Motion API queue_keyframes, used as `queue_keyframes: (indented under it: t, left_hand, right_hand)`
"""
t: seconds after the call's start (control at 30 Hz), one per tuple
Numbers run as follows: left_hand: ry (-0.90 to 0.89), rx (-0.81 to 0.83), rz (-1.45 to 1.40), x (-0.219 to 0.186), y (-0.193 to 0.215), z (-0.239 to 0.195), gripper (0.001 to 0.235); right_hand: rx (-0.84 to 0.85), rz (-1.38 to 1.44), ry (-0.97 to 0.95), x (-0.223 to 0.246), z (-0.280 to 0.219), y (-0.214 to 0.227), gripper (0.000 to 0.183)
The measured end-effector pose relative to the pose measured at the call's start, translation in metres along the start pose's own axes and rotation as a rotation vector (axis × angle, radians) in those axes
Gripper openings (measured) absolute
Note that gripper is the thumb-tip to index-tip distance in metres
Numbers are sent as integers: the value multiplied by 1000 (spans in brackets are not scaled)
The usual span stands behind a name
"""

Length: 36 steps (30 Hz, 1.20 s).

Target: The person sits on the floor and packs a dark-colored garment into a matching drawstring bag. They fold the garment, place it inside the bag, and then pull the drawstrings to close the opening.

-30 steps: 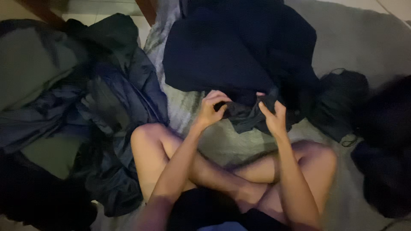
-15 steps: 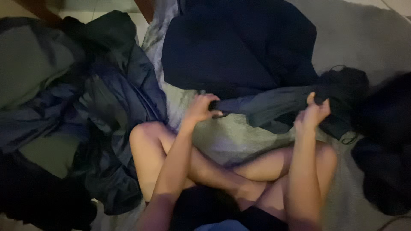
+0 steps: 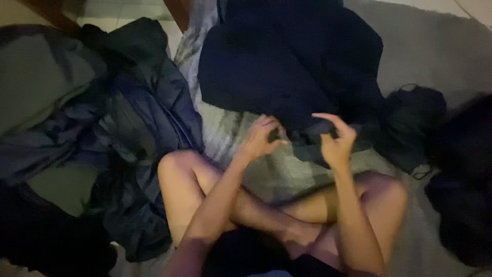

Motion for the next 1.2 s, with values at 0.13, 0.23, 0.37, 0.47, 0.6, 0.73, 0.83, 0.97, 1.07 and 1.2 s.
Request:
queue_keyframes:
  t: [0.13,0.23,0.37,0.47,0.6,0.73,0.83,0.97,1.07,1.2]
  left_hand:
    - [358,84,66,25,-15,6,104]
    - [157,-233,16,21,-18,21,111]
    - [-53,-304,-2,49,-46,16,39]
    - [-80,-269,-31,85,-72,17,15]
    - [137,2,-258,59,-56,11,20]
    - [80,-212,-614,35,-14,19,15]
    - [11,-148,-771,2,15,23,20]
    - [-185,5,-615,-74,61,28,62]
    - [-206,-37,-286,-64,76,26,68]
    - [97,-341,504,27,62,4,69]
  right_hand:
    - [31,175,-105,-54,-17,19,49]
    - [-151,477,-297,-110,-33,30,29]
    - [-253,705,-541,-119,-31,36,20]
    - [-395,833,-580,-52,-1,24,20]
    - [-367,726,-637,-93,0,45,21]
    - [-333,-41,-309,-63,2,54,51]
    - [-305,-231,-24,4,6,39,101]
    - [165,-83,136,50,14,-7,67]
    - [52,3,-48,13,12,3,40]
    - [-214,135,-90,-24,14,46,16]
Point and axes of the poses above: each hand's wrist, its own z-axis towards the middle knuckle, its own y-axis out of the back of the hand, x = y × z, the point moved 3 cm from there along z, towards the middle knuckle, and after that the axes turned 1 degree about x, right-handed, at the moved point
